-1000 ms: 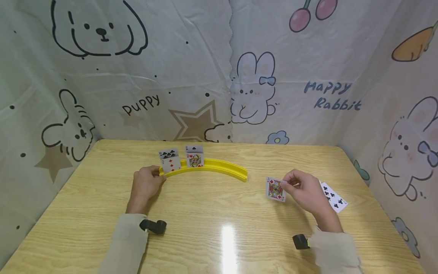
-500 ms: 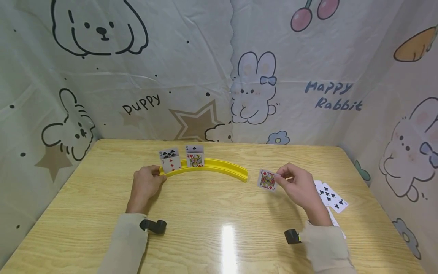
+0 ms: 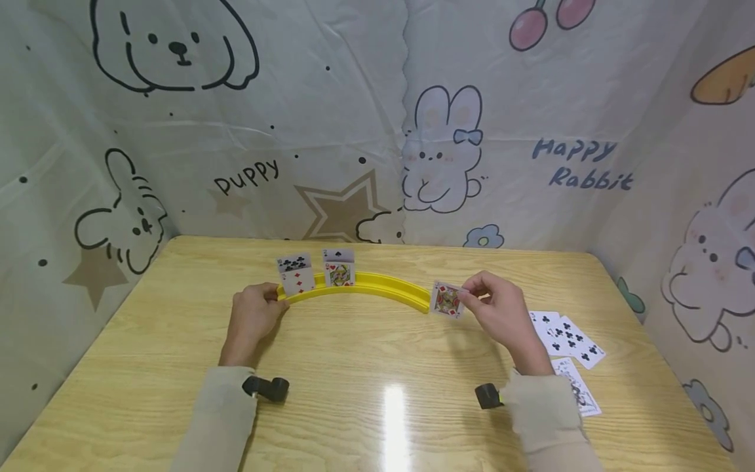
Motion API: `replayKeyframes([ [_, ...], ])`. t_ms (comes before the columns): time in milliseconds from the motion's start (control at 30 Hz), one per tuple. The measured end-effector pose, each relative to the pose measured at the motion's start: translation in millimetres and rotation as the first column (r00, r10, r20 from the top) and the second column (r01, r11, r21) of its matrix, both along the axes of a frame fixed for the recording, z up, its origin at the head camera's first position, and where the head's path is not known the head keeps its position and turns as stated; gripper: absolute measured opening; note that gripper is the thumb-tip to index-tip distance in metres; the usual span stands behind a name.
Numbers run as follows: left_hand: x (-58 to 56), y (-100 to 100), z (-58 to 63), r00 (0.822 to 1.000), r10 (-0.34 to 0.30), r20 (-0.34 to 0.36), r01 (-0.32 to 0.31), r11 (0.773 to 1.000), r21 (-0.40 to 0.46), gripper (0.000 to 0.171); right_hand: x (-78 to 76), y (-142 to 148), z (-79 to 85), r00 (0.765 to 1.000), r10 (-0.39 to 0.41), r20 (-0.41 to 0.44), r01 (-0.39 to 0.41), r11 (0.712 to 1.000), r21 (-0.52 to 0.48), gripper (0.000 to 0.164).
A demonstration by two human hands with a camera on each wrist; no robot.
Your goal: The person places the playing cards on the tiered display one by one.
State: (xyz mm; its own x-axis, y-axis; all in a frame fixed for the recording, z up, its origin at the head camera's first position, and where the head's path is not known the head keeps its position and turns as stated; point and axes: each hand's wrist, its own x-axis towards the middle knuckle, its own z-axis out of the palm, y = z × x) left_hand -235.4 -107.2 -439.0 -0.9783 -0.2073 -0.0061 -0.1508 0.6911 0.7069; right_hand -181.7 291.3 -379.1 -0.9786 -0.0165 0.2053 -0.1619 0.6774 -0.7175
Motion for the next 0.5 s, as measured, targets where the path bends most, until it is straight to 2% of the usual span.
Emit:
replayKeyframes([
  [500, -1.2, 0, -0.8, 1.000, 0.001, 0.006, -0.001, 1.000, 0.007, 0.039, -22.4, -21, 4.9, 1.000, 0.022, -0.003, -0.022, 1.000, -0.018, 0.010],
])
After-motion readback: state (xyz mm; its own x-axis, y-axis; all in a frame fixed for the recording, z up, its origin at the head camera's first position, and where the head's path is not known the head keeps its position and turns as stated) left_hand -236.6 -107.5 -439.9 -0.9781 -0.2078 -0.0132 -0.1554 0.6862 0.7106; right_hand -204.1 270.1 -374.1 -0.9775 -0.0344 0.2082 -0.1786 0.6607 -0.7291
